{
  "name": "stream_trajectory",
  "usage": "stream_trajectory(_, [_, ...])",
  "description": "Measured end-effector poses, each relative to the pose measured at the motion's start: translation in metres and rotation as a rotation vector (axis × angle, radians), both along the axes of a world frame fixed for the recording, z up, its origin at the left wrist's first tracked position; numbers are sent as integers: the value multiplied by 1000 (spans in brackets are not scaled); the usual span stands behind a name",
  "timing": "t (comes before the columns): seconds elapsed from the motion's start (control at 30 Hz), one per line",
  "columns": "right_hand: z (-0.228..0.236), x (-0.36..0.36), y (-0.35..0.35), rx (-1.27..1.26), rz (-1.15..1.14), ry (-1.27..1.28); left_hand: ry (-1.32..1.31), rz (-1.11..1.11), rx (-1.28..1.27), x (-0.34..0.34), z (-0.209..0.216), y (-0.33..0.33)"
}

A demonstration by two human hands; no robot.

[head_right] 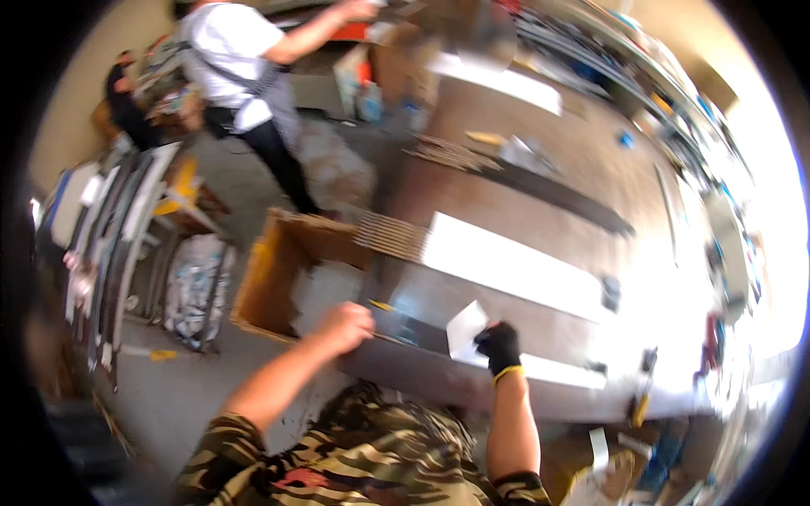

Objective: The person sands long, thin metal strips on a workbench using a sanding block. They repeatedly pick up a strip, sand its surface, and place it back on the table. Other workers are visible in the background.

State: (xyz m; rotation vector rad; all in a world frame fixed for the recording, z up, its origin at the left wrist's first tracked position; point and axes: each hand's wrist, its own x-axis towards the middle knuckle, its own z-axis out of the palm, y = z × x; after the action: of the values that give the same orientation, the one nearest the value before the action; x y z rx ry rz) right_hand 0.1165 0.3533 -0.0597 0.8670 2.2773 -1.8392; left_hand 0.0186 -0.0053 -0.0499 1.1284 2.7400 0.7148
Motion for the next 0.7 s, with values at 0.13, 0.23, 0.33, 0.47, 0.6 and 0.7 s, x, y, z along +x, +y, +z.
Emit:
stream_trajectory(0.13, [44, 176, 212, 693, -326, 41, -48, -94, 59, -1, 29, 14])
stream_trajectory(0.23, [83, 417, 345, 988, -676, -273, 42, -150, -122, -4, 47, 33])
stream_trajectory(0.33, [118, 605, 405, 1063, -904, -701, 41, -189, -277, 5, 44, 33])
stream_trajectory(0.47, [109, 761, 411, 860, -1052, -1104, 110, -202, -588, -8, 30, 31])
stream_trajectory(0.6, [39, 795, 408, 604, -991, -1253, 141, -229, -717, -7, 29, 51])
stream_trajectory(0.7, [-37, 734, 399, 618, -931, -886, 125, -204, -717, -4, 28, 61])
